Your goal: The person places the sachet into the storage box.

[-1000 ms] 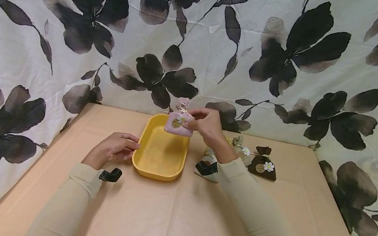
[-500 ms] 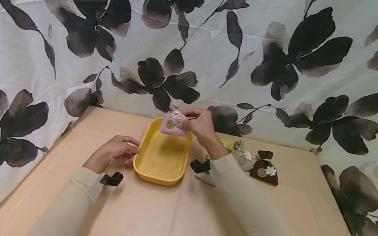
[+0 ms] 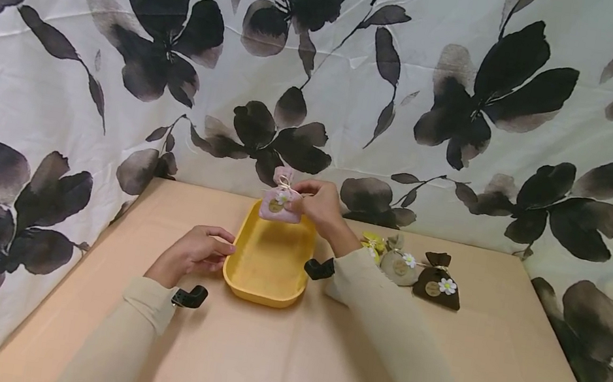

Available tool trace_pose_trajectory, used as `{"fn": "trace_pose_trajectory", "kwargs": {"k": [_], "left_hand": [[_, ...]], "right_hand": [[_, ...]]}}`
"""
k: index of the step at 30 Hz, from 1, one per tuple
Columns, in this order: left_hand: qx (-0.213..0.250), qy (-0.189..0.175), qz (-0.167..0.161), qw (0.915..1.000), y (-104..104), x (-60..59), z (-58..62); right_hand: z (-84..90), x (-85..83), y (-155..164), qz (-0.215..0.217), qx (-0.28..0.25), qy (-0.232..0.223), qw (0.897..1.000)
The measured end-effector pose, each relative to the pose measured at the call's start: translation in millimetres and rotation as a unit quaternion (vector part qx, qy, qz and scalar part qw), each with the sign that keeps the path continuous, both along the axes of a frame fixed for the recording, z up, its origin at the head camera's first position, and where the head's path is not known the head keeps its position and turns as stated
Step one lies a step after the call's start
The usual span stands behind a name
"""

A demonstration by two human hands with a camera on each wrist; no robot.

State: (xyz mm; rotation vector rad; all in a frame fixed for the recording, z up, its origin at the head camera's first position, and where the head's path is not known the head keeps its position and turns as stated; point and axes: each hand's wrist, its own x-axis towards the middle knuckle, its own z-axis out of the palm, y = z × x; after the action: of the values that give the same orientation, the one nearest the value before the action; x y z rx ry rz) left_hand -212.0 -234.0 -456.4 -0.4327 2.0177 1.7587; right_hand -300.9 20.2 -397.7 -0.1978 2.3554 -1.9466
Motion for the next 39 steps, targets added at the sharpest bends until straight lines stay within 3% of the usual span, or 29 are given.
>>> {"fn": "trace_pose_trajectory", "kwargs": {"k": [10,16,20,26,39], "left_hand": [[-0.009,0.004,0.007,0.9999,0,0.4,2.6],[0.000,0.001,0.013,0.9999,2,1.3,-2.0],[0.002,-0.002,0.010,0.9999,4,0.8,-3.8],[0.005,-0.001,0.020,0.9998,2,1.7,-4.0],[0.015,-0.001,0.019,0.9997,2,5.7,-4.6]], "right_hand": [[-4.6,-9.4,-9,-0.010,0.018,0.009,1.000],[-13.9,-13.0,-12,-0.022,0.034,0.002,0.999],[-18.1,-13.2,-12,-0.039,0.045,-0.001,0.998],[-22.4,-12.5,-19,-0.031,0.065,0.021,0.997],[-33.0,-9.9,-27,-0.054,0.090,0.009,0.994]]}}
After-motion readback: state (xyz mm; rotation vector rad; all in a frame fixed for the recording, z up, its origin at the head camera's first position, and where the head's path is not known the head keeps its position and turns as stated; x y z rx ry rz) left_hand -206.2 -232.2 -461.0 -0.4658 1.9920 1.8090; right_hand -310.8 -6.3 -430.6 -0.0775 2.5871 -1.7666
